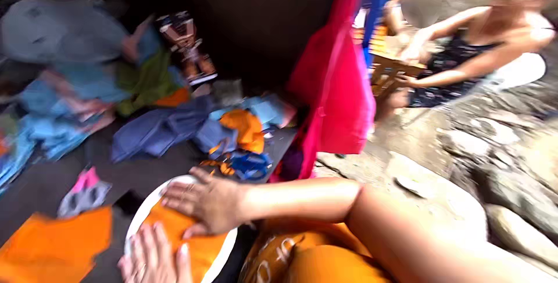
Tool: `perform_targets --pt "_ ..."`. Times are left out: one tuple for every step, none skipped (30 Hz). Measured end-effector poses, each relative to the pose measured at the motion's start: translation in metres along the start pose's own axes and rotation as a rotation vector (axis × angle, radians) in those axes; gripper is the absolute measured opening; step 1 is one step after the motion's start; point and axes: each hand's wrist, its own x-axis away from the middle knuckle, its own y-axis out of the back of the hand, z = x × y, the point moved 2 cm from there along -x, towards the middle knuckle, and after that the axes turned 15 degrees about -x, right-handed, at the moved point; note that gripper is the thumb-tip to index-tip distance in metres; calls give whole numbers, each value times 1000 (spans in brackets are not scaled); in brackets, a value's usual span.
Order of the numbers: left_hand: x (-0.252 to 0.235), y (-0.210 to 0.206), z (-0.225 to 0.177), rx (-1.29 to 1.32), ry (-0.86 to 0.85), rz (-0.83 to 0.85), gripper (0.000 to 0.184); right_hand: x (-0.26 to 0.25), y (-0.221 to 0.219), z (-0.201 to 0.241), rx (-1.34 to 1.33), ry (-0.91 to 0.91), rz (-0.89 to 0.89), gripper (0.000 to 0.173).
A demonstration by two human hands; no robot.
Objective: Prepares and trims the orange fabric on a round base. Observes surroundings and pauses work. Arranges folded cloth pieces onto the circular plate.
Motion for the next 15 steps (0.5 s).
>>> perform_targets --pt "0 0 -1 57 35 -74 77 0 3 1 -24 -8 27 73" --pt "1 -3 1 150 80 -167 78 2 4 -1 -65 11 7 69" --pt "3 -5 5 282 122 -248 79 3 4 -3 -119 57 -59 63" --pt "6 -7 11 446 159 -293 83 4 6 -5 -175 110 -142 59" --pt "8 -8 17 614 194 -311 86 7 12 -6 -228 138 -203 58" --pt "11 -8 21 766 225 -325 89 10 21 -8 -264 143 -249 58" --pt "14 -8 23 884 249 -342 91 14 29 -9 -294 138 -290 58" --pt "15 -6 24 964 262 -363 91 18 36 -11 -330 128 -327 59" --pt "16 -5 24 1009 267 -386 90 22 41 -12 -376 123 -358 59" --pt "16 -5 24 1029 264 -406 89 26 43 -12 -420 128 -377 60" --pt "16 -5 24 1025 262 -415 87 30 44 -10 -438 133 -391 59" --pt "17 -5 24 1001 264 -413 85 33 42 -6 -424 142 -401 57" --pt "17 -5 23 962 268 -405 80 36 38 -2 -377 160 -415 52" --pt "17 -5 23 902 270 -397 74 39 30 3 -314 186 -428 45" --pt "16 -5 21 818 270 -384 65 42 19 8 -254 220 -426 36"
